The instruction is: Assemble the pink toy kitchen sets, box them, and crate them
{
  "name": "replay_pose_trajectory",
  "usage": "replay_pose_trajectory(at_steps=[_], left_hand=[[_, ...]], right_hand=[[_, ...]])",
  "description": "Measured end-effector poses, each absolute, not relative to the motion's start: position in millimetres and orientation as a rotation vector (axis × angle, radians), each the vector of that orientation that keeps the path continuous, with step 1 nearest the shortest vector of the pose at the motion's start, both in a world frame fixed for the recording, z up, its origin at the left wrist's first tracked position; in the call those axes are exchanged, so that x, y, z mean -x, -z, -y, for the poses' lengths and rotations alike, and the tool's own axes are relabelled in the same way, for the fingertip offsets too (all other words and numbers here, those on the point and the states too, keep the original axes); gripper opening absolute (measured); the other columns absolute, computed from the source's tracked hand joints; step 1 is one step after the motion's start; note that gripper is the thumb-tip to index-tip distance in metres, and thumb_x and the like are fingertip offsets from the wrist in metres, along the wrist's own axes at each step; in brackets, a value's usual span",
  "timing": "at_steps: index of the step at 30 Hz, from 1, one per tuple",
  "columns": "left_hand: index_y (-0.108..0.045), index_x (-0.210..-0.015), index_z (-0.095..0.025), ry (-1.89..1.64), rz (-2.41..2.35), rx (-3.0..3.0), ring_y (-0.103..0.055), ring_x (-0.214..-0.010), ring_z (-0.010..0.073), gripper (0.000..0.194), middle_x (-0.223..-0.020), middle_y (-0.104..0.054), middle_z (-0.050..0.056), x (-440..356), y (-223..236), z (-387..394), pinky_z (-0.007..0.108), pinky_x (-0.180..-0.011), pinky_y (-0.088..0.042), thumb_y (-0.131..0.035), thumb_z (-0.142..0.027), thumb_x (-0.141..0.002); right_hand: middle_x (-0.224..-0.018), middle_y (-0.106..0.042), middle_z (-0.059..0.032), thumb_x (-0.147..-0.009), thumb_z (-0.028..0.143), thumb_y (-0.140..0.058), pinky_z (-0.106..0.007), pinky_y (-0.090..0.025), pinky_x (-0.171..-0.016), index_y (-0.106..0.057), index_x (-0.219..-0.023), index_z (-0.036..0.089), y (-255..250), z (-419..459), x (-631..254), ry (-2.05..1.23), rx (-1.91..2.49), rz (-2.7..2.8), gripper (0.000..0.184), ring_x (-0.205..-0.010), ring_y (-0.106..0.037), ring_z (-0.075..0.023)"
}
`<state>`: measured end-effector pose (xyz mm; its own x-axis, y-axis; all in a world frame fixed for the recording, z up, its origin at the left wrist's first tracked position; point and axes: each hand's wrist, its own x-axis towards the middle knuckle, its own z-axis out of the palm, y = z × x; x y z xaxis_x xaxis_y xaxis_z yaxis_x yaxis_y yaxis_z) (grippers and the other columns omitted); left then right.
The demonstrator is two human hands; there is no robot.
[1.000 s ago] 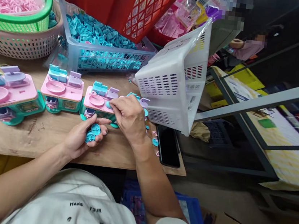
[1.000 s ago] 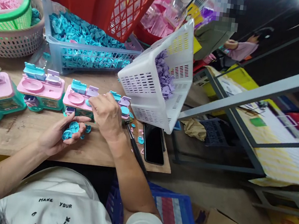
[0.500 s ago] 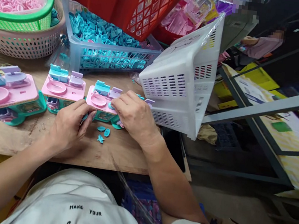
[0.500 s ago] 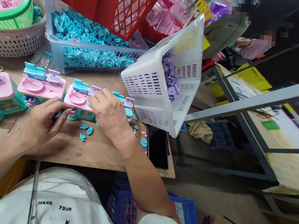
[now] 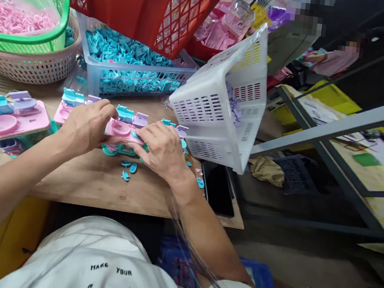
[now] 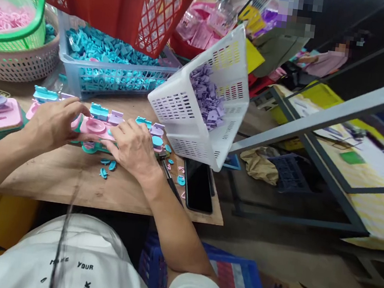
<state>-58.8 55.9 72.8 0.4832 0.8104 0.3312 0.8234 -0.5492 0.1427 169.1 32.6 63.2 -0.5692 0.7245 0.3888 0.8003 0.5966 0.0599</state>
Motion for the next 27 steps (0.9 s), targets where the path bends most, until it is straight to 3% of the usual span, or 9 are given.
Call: replay_pose_trajectory(at_steps=[2,6,16,23,27], left_hand=[[-0.062,-0.117,-0.014,0.526,1.522,2.659,-0.067,-0.092,0.0292,0.047,-0.105,-0.065,0.012,59,-75,-59,0.036,-0.073,-0.048,-0.060,-0.053,-0.091],[-0.058,-0.126,-0.013,0.416,1.612,2.626,-0.067,-0.100,0.0344,0.054,-0.115,-0.063,0.016,57,-76,-67,0.039,-0.077,-0.049,-0.061,-0.052,-0.088],[-0.059,-0.122,-0.014,0.405,1.600,2.614,-0.068,-0.101,0.0324,0.055,-0.112,-0.064,0.013,49,-78,-60,0.036,-0.078,-0.048,-0.069,-0.051,-0.083],[-0.058,-0.120,-0.010,0.387,1.682,2.567,-0.067,-0.102,0.0332,0.051,-0.113,-0.062,0.016,30,-76,-51,0.035,-0.075,-0.048,-0.071,-0.044,-0.084],[-0.059,-0.122,-0.012,0.566,1.683,2.624,-0.065,-0.098,0.0289,0.045,-0.113,-0.063,0.013,42,-79,-42,0.035,-0.075,-0.046,-0.070,-0.034,-0.085]], right_hand=[[-0.093,-0.071,-0.0107,-0.094,0.051,-0.066,-0.036,-0.030,-0.077,-0.071,-0.091,0.016,-64,-33,-167,0.319,1.262,2.493,0.035,-0.093,-0.054,-0.0255],[-0.092,-0.069,-0.0096,-0.095,0.040,-0.068,-0.035,-0.033,-0.076,-0.070,-0.089,0.016,-66,-39,-163,0.235,1.290,2.486,0.025,-0.091,-0.055,-0.0245],[-0.097,-0.070,-0.0116,-0.093,0.020,-0.066,-0.036,-0.041,-0.081,-0.070,-0.093,0.015,-73,-39,-174,0.100,1.141,2.563,0.007,-0.092,-0.056,-0.0249],[-0.098,-0.073,-0.0104,-0.095,0.023,-0.063,-0.042,-0.040,-0.099,-0.072,-0.100,0.016,-68,-40,-176,0.149,1.150,2.561,0.013,-0.095,-0.060,-0.0252],[-0.109,-0.074,-0.0090,-0.093,0.020,-0.066,-0.046,-0.036,-0.105,-0.069,-0.118,0.019,-71,-31,-181,0.159,1.185,2.510,0.025,-0.105,-0.060,-0.0264]])
